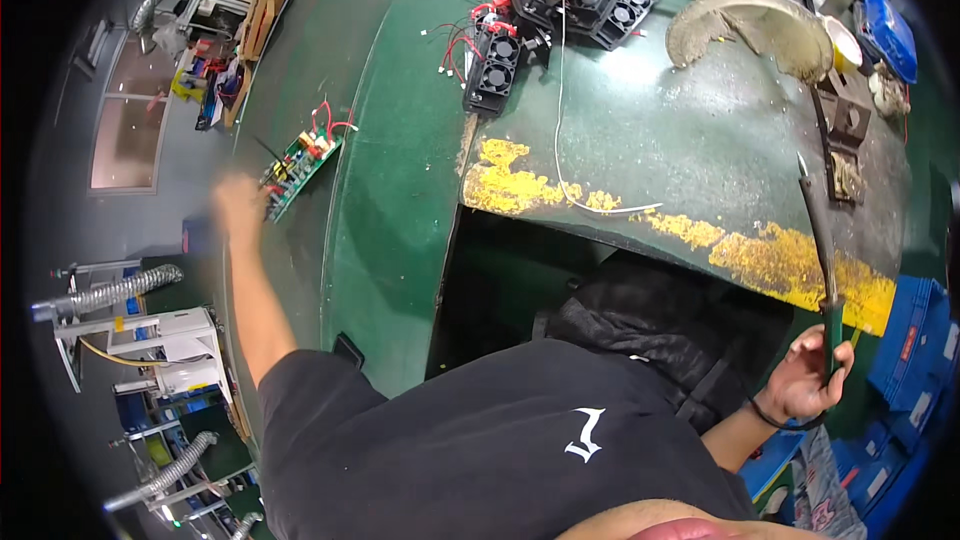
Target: Soldering wires and components onto green circuit boards at a factory workbench.
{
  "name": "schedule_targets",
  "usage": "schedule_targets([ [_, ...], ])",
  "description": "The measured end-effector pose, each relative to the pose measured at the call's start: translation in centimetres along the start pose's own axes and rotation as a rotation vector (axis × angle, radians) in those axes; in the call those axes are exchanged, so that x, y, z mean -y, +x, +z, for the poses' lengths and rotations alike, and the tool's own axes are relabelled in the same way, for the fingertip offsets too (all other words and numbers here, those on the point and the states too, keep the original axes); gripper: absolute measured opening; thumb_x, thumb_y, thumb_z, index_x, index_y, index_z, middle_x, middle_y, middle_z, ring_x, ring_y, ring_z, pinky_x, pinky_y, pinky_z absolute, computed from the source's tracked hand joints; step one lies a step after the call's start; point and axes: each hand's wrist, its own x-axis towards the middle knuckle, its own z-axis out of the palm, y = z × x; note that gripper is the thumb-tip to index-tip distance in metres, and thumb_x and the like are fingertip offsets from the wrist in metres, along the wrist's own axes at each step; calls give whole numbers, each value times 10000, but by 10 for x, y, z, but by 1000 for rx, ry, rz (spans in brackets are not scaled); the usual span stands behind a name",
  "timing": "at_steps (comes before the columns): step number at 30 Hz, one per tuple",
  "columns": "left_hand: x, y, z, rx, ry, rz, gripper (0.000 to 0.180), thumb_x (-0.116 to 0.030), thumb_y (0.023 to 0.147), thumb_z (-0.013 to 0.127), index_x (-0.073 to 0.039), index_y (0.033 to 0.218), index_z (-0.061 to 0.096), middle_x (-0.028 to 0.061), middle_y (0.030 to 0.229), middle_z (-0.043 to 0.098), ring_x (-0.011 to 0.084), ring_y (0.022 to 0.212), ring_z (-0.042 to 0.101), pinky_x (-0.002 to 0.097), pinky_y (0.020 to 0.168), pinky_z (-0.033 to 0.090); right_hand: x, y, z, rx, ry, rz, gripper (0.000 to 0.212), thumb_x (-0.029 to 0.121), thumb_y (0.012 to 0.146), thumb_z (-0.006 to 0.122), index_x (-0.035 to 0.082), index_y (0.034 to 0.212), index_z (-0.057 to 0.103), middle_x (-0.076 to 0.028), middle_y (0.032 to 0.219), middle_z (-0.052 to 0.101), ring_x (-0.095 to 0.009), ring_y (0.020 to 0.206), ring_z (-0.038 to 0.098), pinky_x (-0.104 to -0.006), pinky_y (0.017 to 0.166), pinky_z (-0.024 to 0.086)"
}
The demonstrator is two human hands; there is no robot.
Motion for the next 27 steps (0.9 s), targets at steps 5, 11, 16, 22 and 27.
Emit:
schedule_targets([
  [5,-28,1,-136,338,31,-74,224,-303,785,760,-82,817,775,79,880,640,282,982,557,418,840,369,-8,2,19,4,-59,12,355,391,1004,467,62,1084,576,-195,855,625,-255,740,545,-292,571,441],
  [11,-38,-23,-269,18,-90,132,238,-250,817,733,-41,931,727,49,934,640,252,989,561,392,881,368,-8,-5,4,18,-2,-27,357,391,1010,449,66,1099,571,-202,883,630,-260,761,551,-303,575,443],
  [16,-91,-17,-332,-233,-110,325,237,-193,775,757,-57,961,700,14,987,650,235,1043,602,376,884,374,8,-22,-8,-77,-25,-89,381,424,994,479,70,1100,571,-207,847,647,-283,708,584,-308,519,439],
  [22,-172,53,-361,-722,-216,765,357,-137,698,735,-77,1050,711,20,1089,672,218,1012,628,383,857,401,43,-59,-33,-139,18,-215,370,403,1009,471,67,1127,574,-208,903,659,-280,824,582,-302,600,478],
  [27,-248,103,-390,-1133,-202,1069,196,-151,725,827,-96,899,755,-34,1057,678,134,907,614,321,734,415,56,-87,-59,-255,-21,-341,377,404,996,494,57,1107,591,-200,890,673,-265,810,587,-273,549,478],
])
